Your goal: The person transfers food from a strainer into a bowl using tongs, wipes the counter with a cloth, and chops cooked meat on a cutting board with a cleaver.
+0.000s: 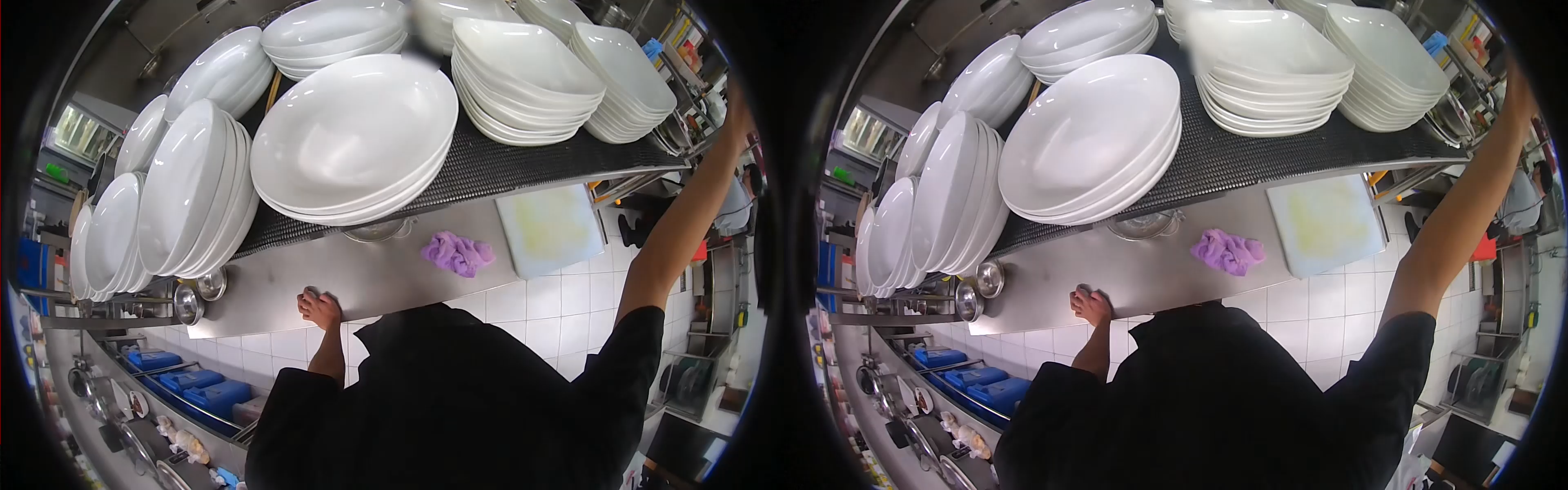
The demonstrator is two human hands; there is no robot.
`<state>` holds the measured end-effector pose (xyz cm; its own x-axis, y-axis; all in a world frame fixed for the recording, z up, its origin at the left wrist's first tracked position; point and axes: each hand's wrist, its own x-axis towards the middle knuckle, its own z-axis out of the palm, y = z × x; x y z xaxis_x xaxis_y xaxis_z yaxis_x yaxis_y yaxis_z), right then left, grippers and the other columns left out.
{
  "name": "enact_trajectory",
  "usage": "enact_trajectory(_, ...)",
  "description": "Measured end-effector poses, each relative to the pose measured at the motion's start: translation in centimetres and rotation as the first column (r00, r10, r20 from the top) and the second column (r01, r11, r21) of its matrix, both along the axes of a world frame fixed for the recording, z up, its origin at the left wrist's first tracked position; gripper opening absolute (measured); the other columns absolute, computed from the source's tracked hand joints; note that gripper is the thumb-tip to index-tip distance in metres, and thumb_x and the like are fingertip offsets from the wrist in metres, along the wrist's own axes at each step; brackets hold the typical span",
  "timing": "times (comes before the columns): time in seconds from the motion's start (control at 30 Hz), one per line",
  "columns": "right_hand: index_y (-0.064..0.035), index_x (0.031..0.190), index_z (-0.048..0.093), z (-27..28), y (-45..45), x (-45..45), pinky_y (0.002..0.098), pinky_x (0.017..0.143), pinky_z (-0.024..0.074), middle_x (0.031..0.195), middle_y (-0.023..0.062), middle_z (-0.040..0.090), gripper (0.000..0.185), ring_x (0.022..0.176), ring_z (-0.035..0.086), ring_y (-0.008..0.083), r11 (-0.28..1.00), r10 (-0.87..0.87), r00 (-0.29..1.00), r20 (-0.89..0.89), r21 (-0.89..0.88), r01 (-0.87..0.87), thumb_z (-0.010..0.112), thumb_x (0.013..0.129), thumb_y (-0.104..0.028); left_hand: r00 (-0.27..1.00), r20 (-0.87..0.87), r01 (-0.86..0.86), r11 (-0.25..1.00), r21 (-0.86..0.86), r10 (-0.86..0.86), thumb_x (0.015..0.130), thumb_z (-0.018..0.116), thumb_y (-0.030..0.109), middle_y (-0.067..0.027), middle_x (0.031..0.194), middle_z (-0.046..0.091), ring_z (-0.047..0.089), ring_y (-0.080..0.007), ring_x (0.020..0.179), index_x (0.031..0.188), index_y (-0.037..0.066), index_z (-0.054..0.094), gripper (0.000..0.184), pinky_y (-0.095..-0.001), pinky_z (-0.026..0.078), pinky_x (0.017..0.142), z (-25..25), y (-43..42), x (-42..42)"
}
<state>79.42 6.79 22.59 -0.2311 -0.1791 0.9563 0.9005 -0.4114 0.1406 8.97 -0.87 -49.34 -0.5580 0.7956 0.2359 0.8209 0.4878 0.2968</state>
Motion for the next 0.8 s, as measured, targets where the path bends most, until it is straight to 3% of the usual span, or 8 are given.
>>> enact_trajectory(0.27,0.0065,0.107,0.054,-0.8,0.7,1.0,0.0368,0.075,0.0485,0.103,0.022,0.052,0.023,0.098,0.055,0.0281,0.946,-0.313,0.935,0.167,0.139,0.292,0.05,0.1,-0.015,0.99,0.063,0.133,0.989,-0.066,-0.129,0.085,0.061,0.014,-0.0146,0.132,0.052,0.049,-0.0366,0.125,0.127,0.009,0.056,0.043,-0.0519,0.046,0.093,0.6,-0.7,-1.3)
enact_trajectory(0.3,0.0045,0.11,0.06,0.0,0.1,3.4,0.0375,0.08,0.0507,0.108,0.0218,0.059,0.028,0.1,0.06,0.0302,0.929,-0.368,0.912,0.183,0.028,0.369,0.057,0.096,-0.019,0.929,0.3,0.282,0.938,-0.202,-0.215,0.087,0.061,0.015,-0.0133,0.128,0.056,0.053,-0.0333,0.121,0.125,0.008,0.058,0.04,-0.048,0.047,0.092,0.7,-0.8,-2.2)
enact_trajectory(0.37,0.0007,0.116,0.067,1.6,-1.6,8.1,0.0392,0.089,0.0533,0.116,0.022,0.068,0.039,0.104,0.068,0.0341,0.868,-0.457,0.872,0.177,-0.124,0.48,0.066,0.089,-0.027,0.639,0.726,0.627,0.719,-0.3,-0.255,0.091,0.062,0.018,-0.0107,0.119,0.063,0.06,-0.0266,0.113,0.122,0.007,0.061,0.033,-0.0401,0.049,0.091,0.9,0.4,-4.9)
enact_trajectory(0.43,-0.0031,0.123,0.069,1.0,-2.2,9.6,0.0412,0.095,0.052,0.12,0.0232,0.07,0.048,0.11,0.068,0.0378,0.839,-0.505,0.859,0.083,-0.185,0.511,0.069,0.088,-0.036,0.111,0.974,0.857,0.516,0.008,-0.199,0.099,0.059,0.022,-0.0067,0.108,0.068,0.065,-0.0182,0.1,0.117,0.005,0.065,0.025,-0.0321,0.05,0.088,12.9,-0.1,-1.7)
enact_trajectory(0.5,-0.0047,0.129,0.066,0.2,-3.6,8.2,0.0407,0.101,0.0482,0.124,0.0235,0.069,0.057,0.115,0.066,0.0383,0.863,-0.456,0.889,-0.027,-0.256,0.435,0.069,0.088,-0.044,-0.024,0.979,0.935,0.342,0.093,-0.202,0.101,0.059,0.018,-0.0053,0.113,0.068,0.064,-0.0157,0.101,0.12,0.003,0.065,0.024,-0.0342,0.051,0.089,24.7,0.3,1.5)
enact_trajectory(0.63,-0.0066,0.135,0.062,-2.8,-10.8,-7.9,0.0492,0.106,0.0415,0.128,0.0184,0.067,0.066,0.121,0.062,0.0343,0.865,0.28,0.811,-0.514,-0.231,-0.445,0.065,0.091,-0.056,-0.211,0.672,0.87,0.176,0.46,-0.71,0.087,0.073,0.008,-0.0102,0.097,0.07,0.066,-0.0228,0.092,0.102,0.0,0.072,0.017,-0.0347,0.052,0.081,43.4,-0.5,2.9)
enact_trajectory(0.7,-0.0031,0.126,0.057,-3.0,-13.9,-14.3,0.0469,0.091,0.0427,0.12,0.0167,0.059,0.048,0.114,0.055,0.0286,0.6,0.647,0.721,-0.248,-0.42,-0.682,0.055,0.099,-0.043,-0.137,0.476,0.735,0.233,0.636,-0.869,0.076,0.078,0.007,-0.0104,0.083,0.069,0.064,-0.0239,0.075,0.085,0.002,0.075,0.011,-0.0344,0.049,0.066,50.6,-3.0,3.2)
enact_trajectory(0.8,-0.0081,0.114,0.059,-2.0,-19.7,-20.6,0.0322,0.078,0.0468,0.109,0.0088,0.055,0.045,0.094,0.053,0.0179,0.398,0.885,0.462,0.061,-0.612,-0.683,0.048,0.103,-0.051,-0.033,-0.354,0.463,-0.328,0.823,-0.935,0.071,0.083,0.014,-0.0053,0.086,0.069,0.057,-0.0206,0.064,0.086,0.009,0.074,0.018,-0.0344,0.04,0.059,56.1,-4.5,2.5)
